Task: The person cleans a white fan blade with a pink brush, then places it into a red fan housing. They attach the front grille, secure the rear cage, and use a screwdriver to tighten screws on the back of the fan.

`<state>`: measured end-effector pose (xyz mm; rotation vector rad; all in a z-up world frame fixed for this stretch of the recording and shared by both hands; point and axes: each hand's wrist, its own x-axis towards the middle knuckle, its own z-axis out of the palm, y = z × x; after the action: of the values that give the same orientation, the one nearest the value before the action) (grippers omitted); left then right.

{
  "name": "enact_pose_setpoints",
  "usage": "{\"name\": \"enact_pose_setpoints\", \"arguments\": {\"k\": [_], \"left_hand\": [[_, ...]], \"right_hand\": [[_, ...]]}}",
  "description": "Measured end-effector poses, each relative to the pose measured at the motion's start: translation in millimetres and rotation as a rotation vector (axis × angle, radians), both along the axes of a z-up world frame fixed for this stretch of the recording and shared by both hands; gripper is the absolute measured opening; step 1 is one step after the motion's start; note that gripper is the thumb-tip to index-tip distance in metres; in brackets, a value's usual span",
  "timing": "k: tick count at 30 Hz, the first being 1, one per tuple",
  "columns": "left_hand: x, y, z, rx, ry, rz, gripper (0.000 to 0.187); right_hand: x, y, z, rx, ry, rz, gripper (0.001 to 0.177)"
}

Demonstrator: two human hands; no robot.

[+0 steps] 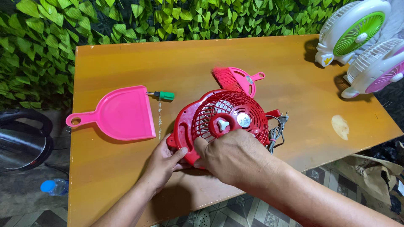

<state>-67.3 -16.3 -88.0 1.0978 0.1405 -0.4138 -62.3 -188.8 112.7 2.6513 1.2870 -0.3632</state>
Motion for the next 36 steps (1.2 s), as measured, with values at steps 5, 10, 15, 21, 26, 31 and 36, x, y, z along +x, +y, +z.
{"name": "enact_pose_setpoints", "arguments": {"k": [5,10,15,21,26,31,36], "left_hand": [[1,-2,6,0.045,0.023,0.02,0.056],[-1,-1,13,0.1,0.06,0.011,0.058],[-1,-1,10,0.067,0.041,0.0,0.059],[-1,-2,5,0.093,0.017,0.018,0.058],[-2,-1,3,0.004,0.01,0.031,0.057],[-1,-1,2,0.005,0.008,0.028,0.055],[-1,1,6,0.088,0.008,0.01,0.055]], "right_hand": [[-2,-7,-3,-0.023,-0.121,0.022,0.026],[-5,-8,2,0.309,-0.21,0.075,0.024],[-4,-7,-4,-0.041,0.003,-0.163,0.03],[-6,-5,-3,-0.129,-0.015,-0.154,0.036],[-9,-8,-2,0.075,-0.118,-0.087,0.027],[-14,-13,-15,0.127,-0.176,-0.03,0.02],[-18,-5,-14,-0.133,-0.05,-0.118,0.033]]}}
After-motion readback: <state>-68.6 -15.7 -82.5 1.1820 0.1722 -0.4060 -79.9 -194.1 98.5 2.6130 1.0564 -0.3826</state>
